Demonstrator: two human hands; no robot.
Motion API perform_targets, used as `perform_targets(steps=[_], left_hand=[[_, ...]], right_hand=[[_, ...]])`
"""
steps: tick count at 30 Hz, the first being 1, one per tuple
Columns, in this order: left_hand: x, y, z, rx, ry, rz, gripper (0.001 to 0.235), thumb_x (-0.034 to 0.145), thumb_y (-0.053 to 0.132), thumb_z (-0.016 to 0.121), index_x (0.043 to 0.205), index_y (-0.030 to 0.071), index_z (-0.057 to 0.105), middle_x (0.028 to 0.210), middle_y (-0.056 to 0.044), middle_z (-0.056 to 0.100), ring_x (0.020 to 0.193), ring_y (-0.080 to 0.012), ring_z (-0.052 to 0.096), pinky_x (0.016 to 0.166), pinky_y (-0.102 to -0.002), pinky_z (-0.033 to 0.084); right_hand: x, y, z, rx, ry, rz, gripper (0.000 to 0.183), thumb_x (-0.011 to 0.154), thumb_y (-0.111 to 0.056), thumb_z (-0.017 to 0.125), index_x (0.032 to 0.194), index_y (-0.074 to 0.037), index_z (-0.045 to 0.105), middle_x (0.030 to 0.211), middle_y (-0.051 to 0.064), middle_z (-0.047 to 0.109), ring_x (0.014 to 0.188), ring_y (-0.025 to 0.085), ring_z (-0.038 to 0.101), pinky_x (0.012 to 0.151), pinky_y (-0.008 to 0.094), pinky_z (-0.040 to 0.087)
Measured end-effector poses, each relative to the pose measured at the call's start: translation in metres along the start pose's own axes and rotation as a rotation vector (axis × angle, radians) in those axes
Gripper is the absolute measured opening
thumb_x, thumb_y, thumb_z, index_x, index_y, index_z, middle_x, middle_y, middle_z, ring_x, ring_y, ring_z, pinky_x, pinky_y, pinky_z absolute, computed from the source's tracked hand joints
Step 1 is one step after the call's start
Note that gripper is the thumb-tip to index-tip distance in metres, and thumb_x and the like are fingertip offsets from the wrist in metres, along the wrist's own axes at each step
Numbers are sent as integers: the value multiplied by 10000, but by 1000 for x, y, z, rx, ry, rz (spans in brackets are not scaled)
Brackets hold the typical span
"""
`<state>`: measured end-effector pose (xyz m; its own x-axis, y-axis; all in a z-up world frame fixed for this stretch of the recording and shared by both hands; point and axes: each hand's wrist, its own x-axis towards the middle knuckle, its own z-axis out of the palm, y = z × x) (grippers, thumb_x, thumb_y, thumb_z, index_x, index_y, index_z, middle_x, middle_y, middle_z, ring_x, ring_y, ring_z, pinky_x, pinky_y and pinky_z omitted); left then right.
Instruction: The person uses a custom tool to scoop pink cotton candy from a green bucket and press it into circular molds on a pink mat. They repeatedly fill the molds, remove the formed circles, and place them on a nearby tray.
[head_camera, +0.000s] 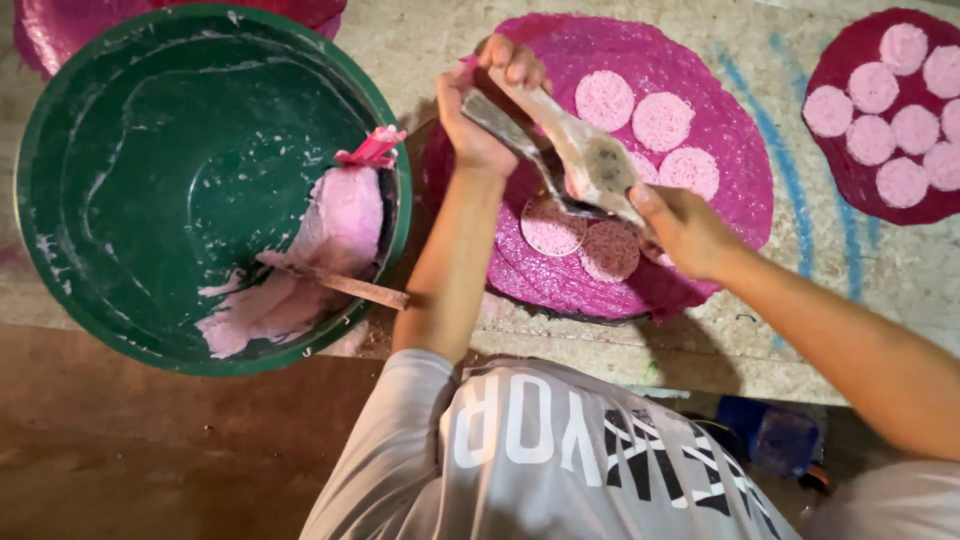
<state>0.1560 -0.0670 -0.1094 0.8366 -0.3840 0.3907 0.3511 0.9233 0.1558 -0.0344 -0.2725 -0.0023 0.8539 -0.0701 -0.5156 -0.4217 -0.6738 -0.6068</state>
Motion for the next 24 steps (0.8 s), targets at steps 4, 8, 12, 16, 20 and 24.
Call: perform_targets(steps=[4,8,12,16,20,24], left_hand=[[-21,23,9,350,729,-168,567,964,522,343,1256,98,581,1135,-112,658,1077,-227,655,956,-395,546],[-78,21,46,1346,224,-513,723,831,181,621,1529,97,451,1489,-101,565,1264,-269,614,1057,-441,562],[-102,14,75,1868,-223,-632,1127,713,171,919,1562,54,187,1517,-275,357,1414,-442,270,1160,-552,250],[-100,16,85,1860,-266,-690,1136,682,168,897,1575,101,197,1546,-248,396,1461,-424,289,1225,-539,259],[-81,20,70,1574,-188,-710,1133,756,170,870,1620,70,142,1561,-257,422,1525,-411,330,1274,-528,202],[-52,6,46,1753,-89,-630,1156,702,178,917,1589,70,183,1579,-276,358,1490,-448,258,1236,-527,235]], right_hand=[[-6,25,15,198,29,-124,760,968,-710,339,1024,-22,658,738,59,624,630,157,569,560,333,458],[-29,51,28,738,2,-424,865,928,-799,504,1195,21,576,942,80,620,806,164,591,679,337,500],[-59,61,33,880,132,-449,997,875,-906,434,1256,5,573,955,75,627,790,170,594,645,336,471],[-79,66,38,1068,282,-457,964,884,-893,475,1302,-26,526,935,66,596,750,175,576,649,362,474],[-93,83,42,1120,393,-453,924,862,-880,535,1302,-69,473,902,66,572,736,182,555,654,386,465],[-101,99,45,1190,387,-397,975,844,-899,545,1334,-58,489,985,82,601,851,209,574,736,395,473]])
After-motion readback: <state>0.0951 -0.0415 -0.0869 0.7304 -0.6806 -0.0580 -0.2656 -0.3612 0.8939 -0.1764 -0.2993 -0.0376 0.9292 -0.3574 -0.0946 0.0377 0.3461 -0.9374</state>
